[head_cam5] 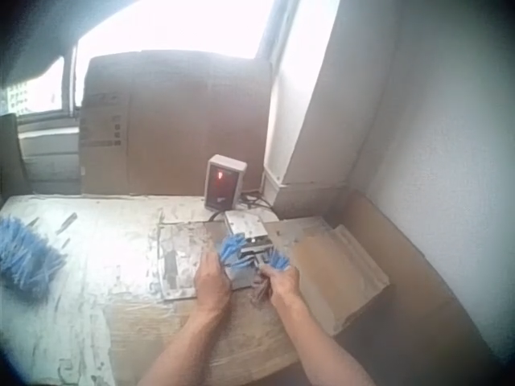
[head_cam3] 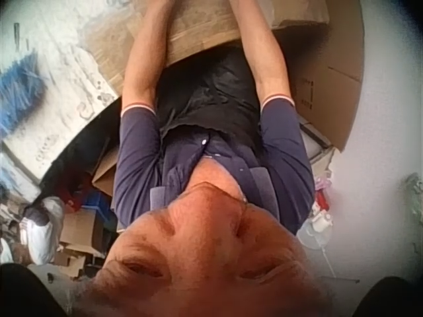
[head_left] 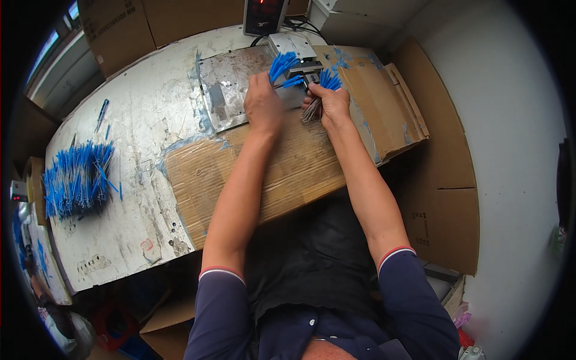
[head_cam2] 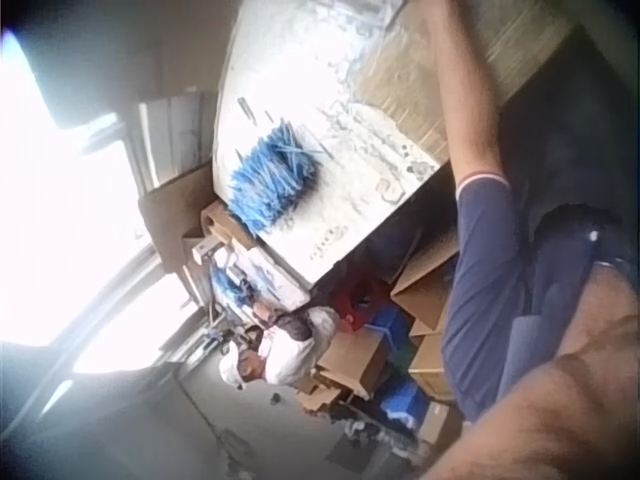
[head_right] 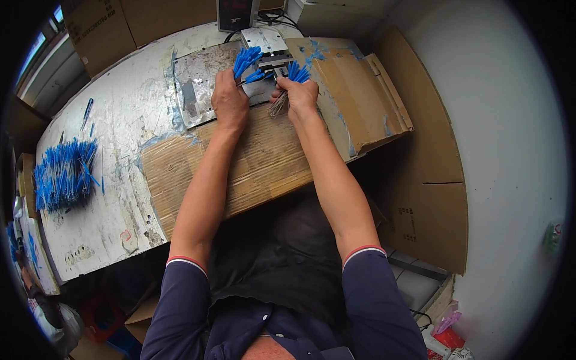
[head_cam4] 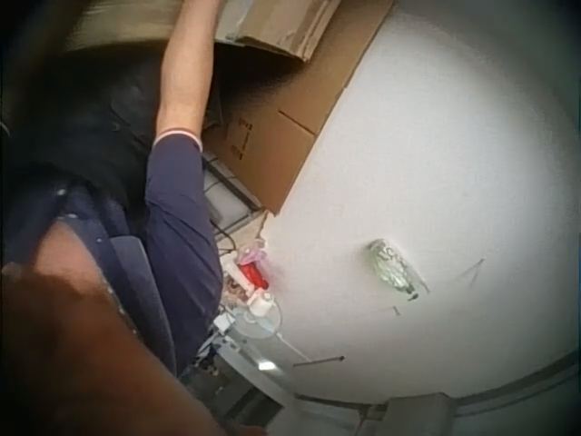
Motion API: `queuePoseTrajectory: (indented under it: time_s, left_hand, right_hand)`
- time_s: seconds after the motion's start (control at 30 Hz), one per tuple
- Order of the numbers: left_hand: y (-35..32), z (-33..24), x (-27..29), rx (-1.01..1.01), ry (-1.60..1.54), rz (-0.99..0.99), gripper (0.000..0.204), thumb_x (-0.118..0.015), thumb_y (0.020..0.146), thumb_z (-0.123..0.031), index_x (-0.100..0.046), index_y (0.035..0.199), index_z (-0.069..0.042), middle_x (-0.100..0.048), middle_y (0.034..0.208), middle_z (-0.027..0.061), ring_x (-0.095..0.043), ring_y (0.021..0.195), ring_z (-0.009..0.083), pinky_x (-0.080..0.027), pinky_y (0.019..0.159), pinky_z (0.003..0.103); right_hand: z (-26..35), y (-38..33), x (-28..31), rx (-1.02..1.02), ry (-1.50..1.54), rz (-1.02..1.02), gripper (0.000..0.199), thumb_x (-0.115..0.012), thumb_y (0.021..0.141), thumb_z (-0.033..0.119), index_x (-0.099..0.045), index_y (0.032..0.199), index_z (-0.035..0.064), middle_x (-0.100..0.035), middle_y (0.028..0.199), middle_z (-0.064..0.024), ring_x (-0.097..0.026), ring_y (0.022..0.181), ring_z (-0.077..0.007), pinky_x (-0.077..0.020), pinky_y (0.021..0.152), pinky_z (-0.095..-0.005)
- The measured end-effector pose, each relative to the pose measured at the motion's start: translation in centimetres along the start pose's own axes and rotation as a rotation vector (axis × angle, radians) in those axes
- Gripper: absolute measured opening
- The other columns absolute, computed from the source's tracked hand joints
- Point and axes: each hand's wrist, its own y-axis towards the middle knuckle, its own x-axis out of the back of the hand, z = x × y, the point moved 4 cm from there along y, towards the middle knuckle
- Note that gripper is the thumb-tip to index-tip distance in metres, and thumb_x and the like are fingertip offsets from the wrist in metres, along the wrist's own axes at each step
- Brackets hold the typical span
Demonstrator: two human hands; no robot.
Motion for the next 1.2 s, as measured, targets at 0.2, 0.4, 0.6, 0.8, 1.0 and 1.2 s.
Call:
queuePoseTrajectory:
  time_s: [0.2, 0.4, 0.6, 0.8, 1.0, 1.2]
  left_hand:
    - [-0.1, 0.2, -0.4, 0.004, 0.016, 0.097, 0.024, -0.059, 0.089, 0.001, -0.061, 0.112, -0.005, -0.062, 0.102, 0.0174, -0.065, 0.090, 0.0413, -0.051, 0.076, 0.050]
    - [-0.1, -0.2, -0.5, -0.050, 0.013, 0.107, 0.027, -0.058, 0.086, 0.003, -0.061, 0.112, -0.004, -0.063, 0.103, 0.0172, -0.066, 0.092, 0.0407, -0.053, 0.078, 0.049]
    - [-0.3, -0.4, -0.5, -0.049, 0.006, 0.135, 0.028, -0.058, 0.084, 0.004, -0.061, 0.110, -0.003, -0.063, 0.104, 0.0170, -0.065, 0.093, 0.0401, -0.053, 0.079, 0.048]
    - [-0.3, -0.6, -0.8, -0.201, 0.074, 0.205, 0.021, -0.058, 0.085, 0.000, -0.064, 0.105, -0.002, -0.063, 0.098, 0.0188, -0.064, 0.090, 0.0390, -0.052, 0.080, 0.047]
    - [-0.3, -0.6, -0.9, -0.161, 0.097, 0.171, 0.017, -0.057, 0.087, -0.001, -0.062, 0.103, -0.002, -0.062, 0.098, 0.0195, -0.064, 0.089, 0.0396, -0.051, 0.075, 0.049]
    - [0.3, 1.2, -0.9, 0.421, -0.583, 0.166, 0.012, -0.056, 0.102, -0.010, -0.058, 0.111, -0.002, -0.067, 0.089, 0.0096, -0.067, 0.079, 0.0216, -0.054, 0.072, 0.035]
  right_hand:
    - [0.8, -0.5, 0.9, 0.156, 0.123, 0.084, 0.009, -0.072, 0.090, 0.005, -0.065, 0.089, 0.0002, -0.067, 0.077, -0.0091, -0.067, 0.061, -0.0191, -0.0611, 0.052, -0.0350]
    - [-1.5, -1.8, 1.6, 0.099, 0.200, 0.109, 0.015, -0.070, 0.092, 0.005, -0.066, 0.104, -0.0028, -0.067, 0.081, -0.0077, -0.068, 0.065, -0.0183, -0.0616, 0.058, -0.0331]
    - [-1.5, -1.7, 2.1, 0.036, 0.202, 0.276, 0.023, -0.067, 0.095, 0.009, -0.064, 0.114, -0.0041, -0.068, 0.089, -0.0090, -0.069, 0.073, -0.0196, -0.0624, 0.066, -0.0357]
    - [-1.1, -2.1, 2.2, -0.008, 0.219, 0.331, 0.028, -0.065, 0.096, 0.010, -0.061, 0.120, -0.0052, -0.067, 0.086, -0.0082, -0.067, 0.069, -0.0183, -0.0617, 0.065, -0.0351]
    - [1.4, -1.5, 2.8, 0.370, 0.031, 0.113, 0.027, -0.064, 0.098, 0.015, -0.061, 0.116, -0.0050, -0.065, 0.078, -0.0067, -0.063, 0.061, -0.0149, -0.0572, 0.055, -0.0305]
    - [-1.6, -2.5, 2.7, 0.340, -0.014, 0.053, 0.021, -0.065, 0.100, 0.025, -0.066, 0.102, 0.0041, -0.061, 0.073, -0.0002, -0.053, 0.056, -0.0058, -0.0456, 0.050, -0.0228]
